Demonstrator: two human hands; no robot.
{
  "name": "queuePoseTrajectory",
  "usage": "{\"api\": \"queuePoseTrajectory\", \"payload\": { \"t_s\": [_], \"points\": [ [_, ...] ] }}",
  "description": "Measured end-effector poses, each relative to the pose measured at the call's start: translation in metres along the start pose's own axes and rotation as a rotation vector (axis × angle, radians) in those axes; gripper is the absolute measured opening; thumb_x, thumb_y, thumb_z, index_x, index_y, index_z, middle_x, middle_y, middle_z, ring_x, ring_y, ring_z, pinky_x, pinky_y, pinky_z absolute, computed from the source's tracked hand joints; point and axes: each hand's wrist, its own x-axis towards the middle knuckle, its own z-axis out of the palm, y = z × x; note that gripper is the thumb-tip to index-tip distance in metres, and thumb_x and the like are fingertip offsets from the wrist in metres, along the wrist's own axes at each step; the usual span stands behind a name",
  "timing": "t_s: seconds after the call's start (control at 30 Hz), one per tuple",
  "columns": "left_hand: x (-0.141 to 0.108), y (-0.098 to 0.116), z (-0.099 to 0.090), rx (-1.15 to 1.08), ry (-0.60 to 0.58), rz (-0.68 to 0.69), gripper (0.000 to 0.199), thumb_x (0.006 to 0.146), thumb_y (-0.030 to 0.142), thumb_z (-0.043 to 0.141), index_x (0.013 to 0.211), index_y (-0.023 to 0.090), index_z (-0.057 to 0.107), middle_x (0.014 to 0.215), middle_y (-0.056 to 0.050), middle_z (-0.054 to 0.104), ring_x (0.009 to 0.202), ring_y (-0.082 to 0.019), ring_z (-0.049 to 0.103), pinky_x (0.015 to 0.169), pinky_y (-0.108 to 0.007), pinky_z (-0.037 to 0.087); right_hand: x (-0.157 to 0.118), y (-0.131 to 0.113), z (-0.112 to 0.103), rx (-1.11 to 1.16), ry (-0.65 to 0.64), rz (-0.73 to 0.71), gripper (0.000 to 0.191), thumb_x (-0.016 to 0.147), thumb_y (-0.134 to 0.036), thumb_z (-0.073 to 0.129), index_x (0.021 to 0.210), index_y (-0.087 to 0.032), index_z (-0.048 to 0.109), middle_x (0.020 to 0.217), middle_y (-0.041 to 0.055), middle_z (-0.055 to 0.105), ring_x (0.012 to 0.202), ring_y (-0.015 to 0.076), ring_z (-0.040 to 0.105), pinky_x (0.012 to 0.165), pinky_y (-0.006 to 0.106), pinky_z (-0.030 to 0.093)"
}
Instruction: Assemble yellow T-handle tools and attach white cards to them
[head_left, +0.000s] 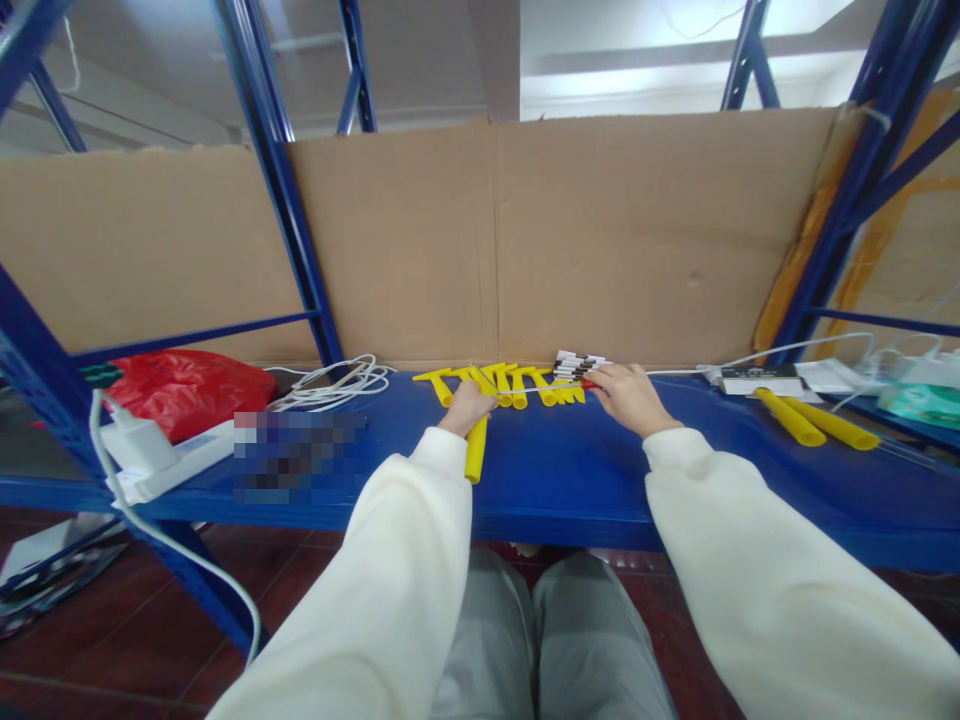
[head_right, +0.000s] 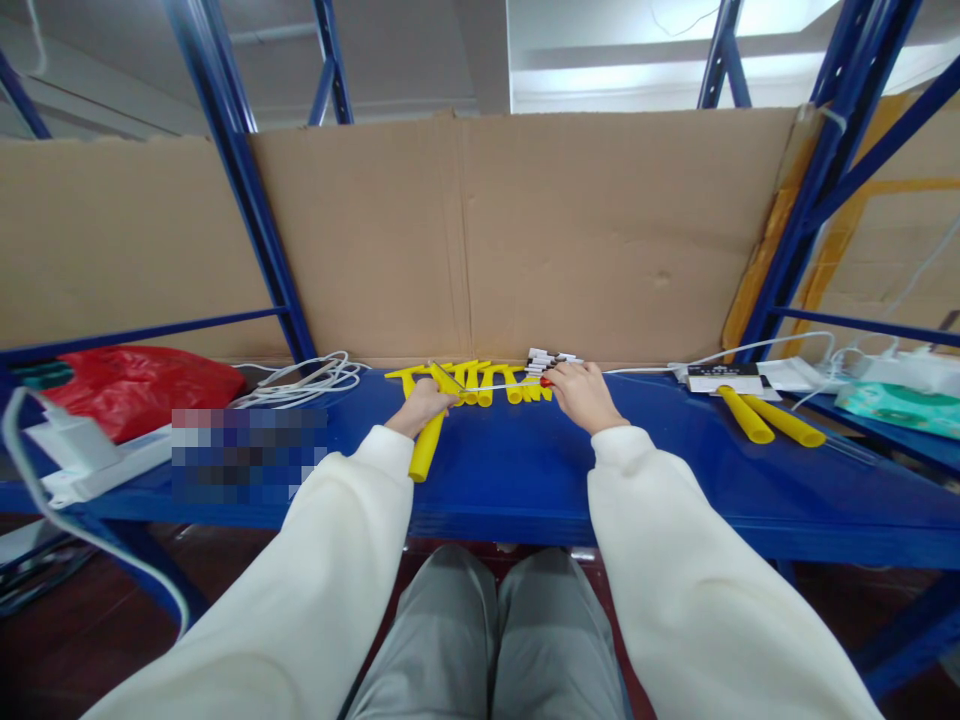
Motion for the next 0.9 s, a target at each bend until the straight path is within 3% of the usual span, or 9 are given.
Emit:
{"api": "queuePoseTrajectory", "payload": {
  "t_s": [0.33,0.6,0.9],
  "points": [
    [-0.005,-0.002,0.001,-0.03,-0.087,0.012,0.017,0.075,-0.003,0.061,0.064,0.009,0.067,0.057,-0.006,0.066,0.047,-0.013,0.061,0.053,-0.021,0.05,-0.001,-0.002,-0.003,0.008,-0.023,-0.013,0.031,0.096,-0.015,0.045,0.113,-0.018,0.071,0.114,0.015,0.074,0.108,0.0264,0.06,0.082,0.036,0.031],
    [-0.011,0.001,0.003,0.065,-0.091,-0.003,0.018,0.078,-0.002,0.06,0.066,0.007,0.069,0.052,-0.007,0.064,0.06,-0.019,0.069,0.059,-0.023,0.053,-0.001,-0.001,0.0,-0.002,0.016,-0.01,0.029,0.096,-0.017,0.048,0.111,-0.021,0.072,0.107,0.0128,0.074,0.104,0.0264,0.059,0.082,0.04,0.027],
    [-0.013,0.002,0.002,0.106,-0.098,0.029,0.025,0.078,-0.003,0.06,0.059,0.013,0.064,0.044,0.0,0.054,0.049,-0.013,0.06,0.048,-0.018,0.044,-0.002,0.003,0.003,0.082,-0.269,0.011,0.021,0.096,-0.023,0.052,0.106,-0.02,0.07,0.108,0.0111,0.075,0.1,0.024,0.066,0.075,0.032,0.041]
  ]
}}
